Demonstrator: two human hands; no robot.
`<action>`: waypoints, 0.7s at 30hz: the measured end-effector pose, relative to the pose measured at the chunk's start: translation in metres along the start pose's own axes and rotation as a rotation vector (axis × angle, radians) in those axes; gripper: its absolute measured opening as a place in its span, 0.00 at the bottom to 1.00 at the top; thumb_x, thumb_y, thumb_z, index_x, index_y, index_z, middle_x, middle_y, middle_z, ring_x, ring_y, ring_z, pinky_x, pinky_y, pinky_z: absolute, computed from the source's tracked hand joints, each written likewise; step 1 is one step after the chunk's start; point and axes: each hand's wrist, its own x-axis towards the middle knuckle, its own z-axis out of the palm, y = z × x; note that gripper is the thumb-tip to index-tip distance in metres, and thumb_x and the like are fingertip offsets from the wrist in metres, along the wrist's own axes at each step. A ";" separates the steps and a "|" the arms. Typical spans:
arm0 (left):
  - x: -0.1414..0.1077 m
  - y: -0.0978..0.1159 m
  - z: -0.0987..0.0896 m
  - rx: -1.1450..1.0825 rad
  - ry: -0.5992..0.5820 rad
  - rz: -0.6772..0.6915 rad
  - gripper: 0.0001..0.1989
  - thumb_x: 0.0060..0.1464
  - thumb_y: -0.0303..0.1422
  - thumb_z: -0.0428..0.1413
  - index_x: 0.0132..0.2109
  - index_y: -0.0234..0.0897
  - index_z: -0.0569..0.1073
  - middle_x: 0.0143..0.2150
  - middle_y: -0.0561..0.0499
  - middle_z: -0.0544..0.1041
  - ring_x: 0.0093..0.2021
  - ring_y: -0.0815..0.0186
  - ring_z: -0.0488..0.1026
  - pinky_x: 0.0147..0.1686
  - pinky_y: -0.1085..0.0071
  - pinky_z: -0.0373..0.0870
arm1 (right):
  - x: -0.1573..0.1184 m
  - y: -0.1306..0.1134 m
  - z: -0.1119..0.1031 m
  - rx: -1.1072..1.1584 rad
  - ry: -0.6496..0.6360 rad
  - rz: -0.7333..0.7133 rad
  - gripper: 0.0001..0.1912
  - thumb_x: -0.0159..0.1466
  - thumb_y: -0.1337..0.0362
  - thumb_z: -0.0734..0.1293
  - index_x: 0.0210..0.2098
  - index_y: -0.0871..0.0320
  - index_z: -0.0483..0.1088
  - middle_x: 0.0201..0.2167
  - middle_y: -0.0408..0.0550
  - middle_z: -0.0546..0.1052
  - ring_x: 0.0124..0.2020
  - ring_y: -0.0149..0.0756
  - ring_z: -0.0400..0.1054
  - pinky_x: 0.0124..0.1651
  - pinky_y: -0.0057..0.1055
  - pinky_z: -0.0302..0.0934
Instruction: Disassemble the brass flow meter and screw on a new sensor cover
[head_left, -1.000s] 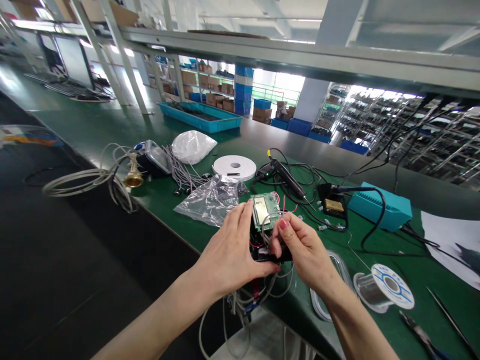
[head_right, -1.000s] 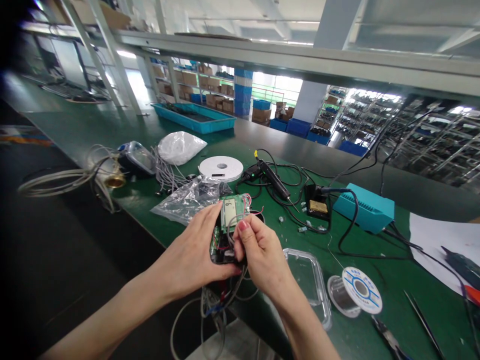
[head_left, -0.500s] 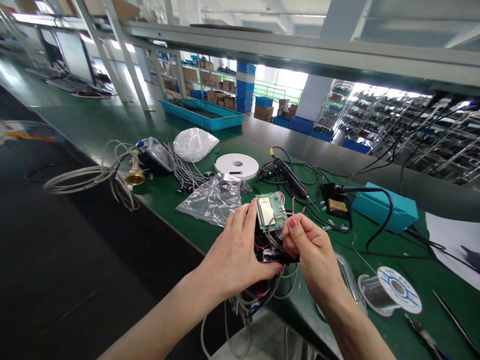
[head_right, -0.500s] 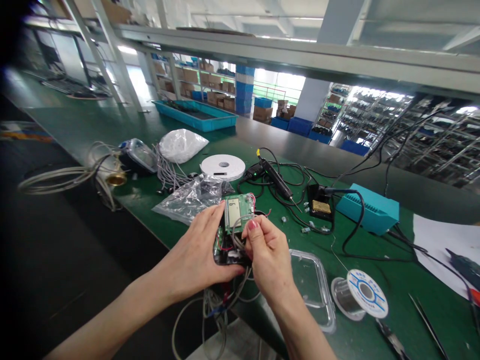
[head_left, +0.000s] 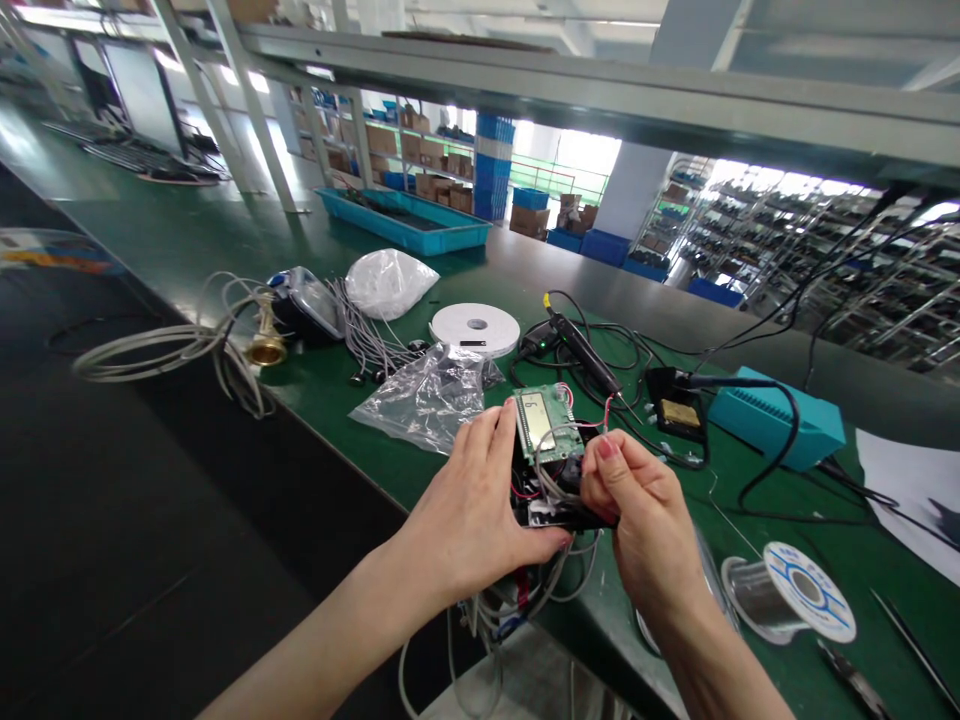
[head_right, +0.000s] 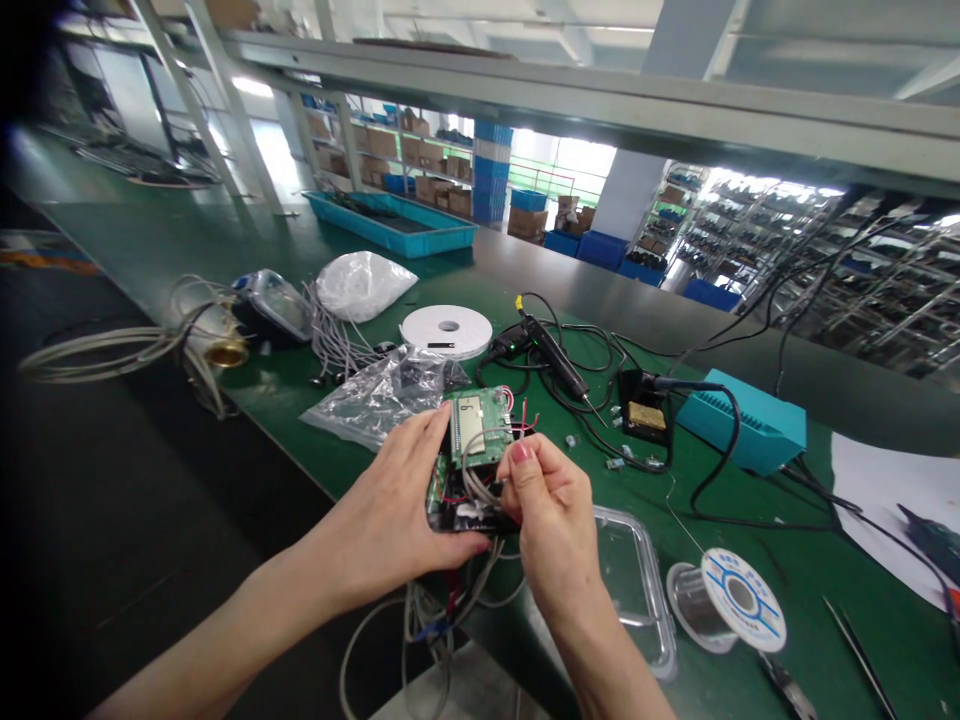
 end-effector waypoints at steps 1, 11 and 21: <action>0.000 0.000 -0.001 -0.005 -0.003 -0.003 0.57 0.36 0.42 0.69 0.64 0.27 0.46 0.61 0.34 0.54 0.61 0.48 0.51 0.62 0.50 0.56 | 0.000 0.001 -0.001 0.005 0.000 0.003 0.18 0.62 0.53 0.64 0.22 0.59 0.62 0.14 0.35 0.54 0.17 0.22 0.44 0.21 0.25 0.39; 0.004 0.006 -0.007 -0.012 -0.050 -0.044 0.55 0.36 0.41 0.68 0.64 0.27 0.47 0.61 0.37 0.54 0.61 0.52 0.52 0.63 0.56 0.55 | 0.004 0.000 -0.001 0.071 0.006 0.005 0.17 0.63 0.56 0.64 0.22 0.60 0.63 0.14 0.35 0.54 0.16 0.20 0.44 0.20 0.25 0.38; 0.006 0.003 -0.005 0.021 -0.066 -0.060 0.56 0.36 0.43 0.68 0.64 0.23 0.47 0.61 0.37 0.54 0.61 0.53 0.51 0.63 0.57 0.55 | 0.004 -0.001 -0.001 0.157 0.015 0.015 0.14 0.63 0.59 0.64 0.24 0.60 0.65 0.14 0.35 0.53 0.17 0.20 0.43 0.20 0.24 0.38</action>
